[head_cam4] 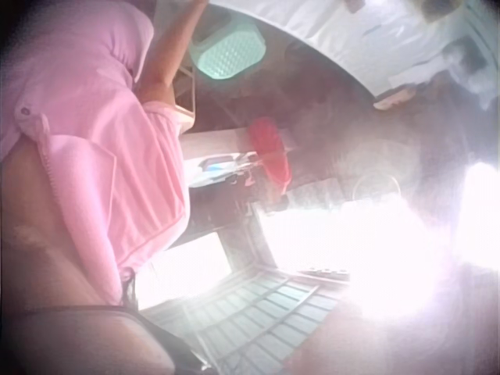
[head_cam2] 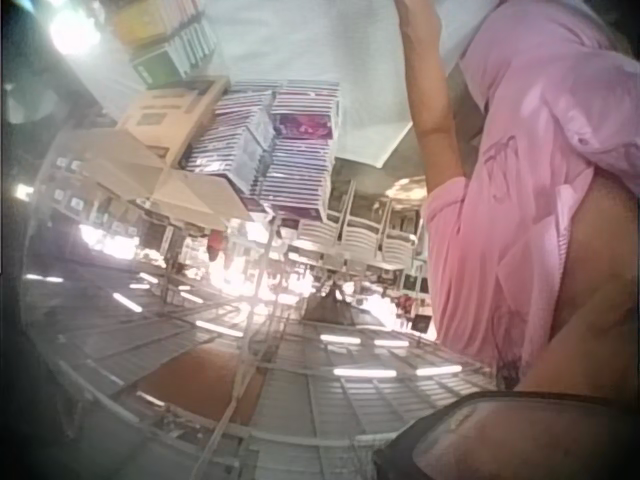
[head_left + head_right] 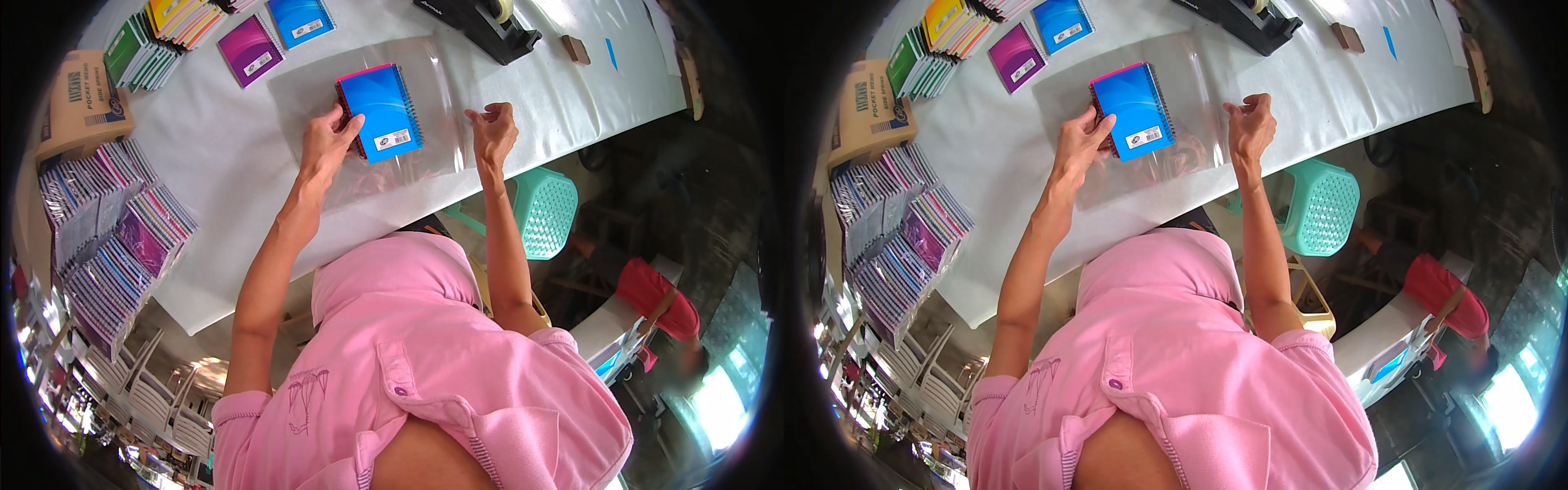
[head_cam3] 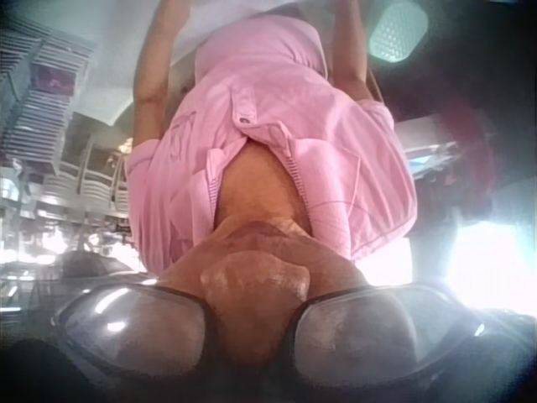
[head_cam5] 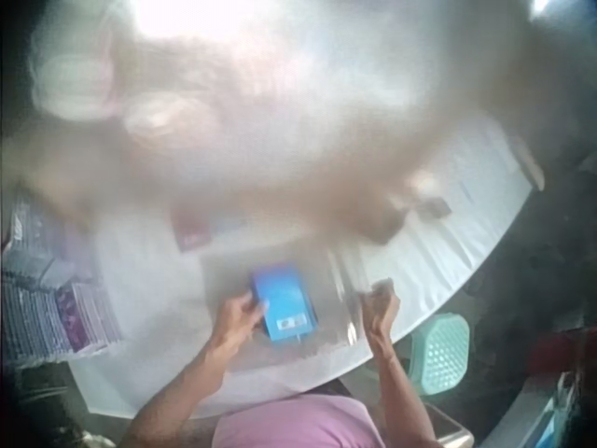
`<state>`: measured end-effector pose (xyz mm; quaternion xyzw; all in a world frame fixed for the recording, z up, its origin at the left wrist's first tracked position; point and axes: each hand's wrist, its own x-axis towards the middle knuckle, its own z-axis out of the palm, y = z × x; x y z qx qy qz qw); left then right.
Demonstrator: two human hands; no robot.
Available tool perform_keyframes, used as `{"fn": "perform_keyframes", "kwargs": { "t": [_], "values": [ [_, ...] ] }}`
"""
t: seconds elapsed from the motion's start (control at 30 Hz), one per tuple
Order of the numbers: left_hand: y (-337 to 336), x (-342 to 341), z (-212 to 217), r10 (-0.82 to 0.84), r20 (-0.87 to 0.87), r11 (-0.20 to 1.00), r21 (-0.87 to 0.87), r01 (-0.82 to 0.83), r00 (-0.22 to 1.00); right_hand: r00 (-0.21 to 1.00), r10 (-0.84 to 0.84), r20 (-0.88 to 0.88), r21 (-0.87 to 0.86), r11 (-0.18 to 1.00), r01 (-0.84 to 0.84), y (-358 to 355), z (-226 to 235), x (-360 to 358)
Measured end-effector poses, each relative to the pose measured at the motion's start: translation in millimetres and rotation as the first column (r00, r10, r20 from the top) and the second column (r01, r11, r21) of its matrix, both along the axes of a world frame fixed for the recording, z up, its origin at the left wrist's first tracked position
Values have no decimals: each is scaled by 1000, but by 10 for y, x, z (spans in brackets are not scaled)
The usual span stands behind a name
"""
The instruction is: The person places stacks of colorful spiral-bound notebooks into clear plastic bags on a white table. They smooth the plastic around the notebooks and seal the bags using a tape dispenser. The person repeatedly picks up new stacks of notebooks, inserts them into bags, and seals them.
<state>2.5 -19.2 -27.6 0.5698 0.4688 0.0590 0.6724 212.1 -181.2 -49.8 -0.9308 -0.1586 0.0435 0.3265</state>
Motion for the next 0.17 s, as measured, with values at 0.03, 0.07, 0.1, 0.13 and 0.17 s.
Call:
{"fn": "perform_keyframes", "kwargs": {
  "t": [0.03,0.07,0.1,0.13,0.17],
  "values": [
    [5,-3,-4,-15,-12,1000,8,15,1000,1000,3,1,-11,1000,-3,0,-5,-2],
    [10,-4,-1,-19,-17,1000,6,19,1000,1000,5,3,-22,1000,-5,-4,-4,-3],
    [11,-5,9,-24,-23,1000,4,24,999,1000,8,4,-33,999,-8,-7,-7,0],
    [8,-3,19,-29,-28,1000,2,29,999,1000,25,2,-45,999,-25,-17,-18,7],
    [8,-1,24,-24,-29,1000,9,24,999,999,42,0,-56,998,-42,-32,-32,17]
  ]
}}
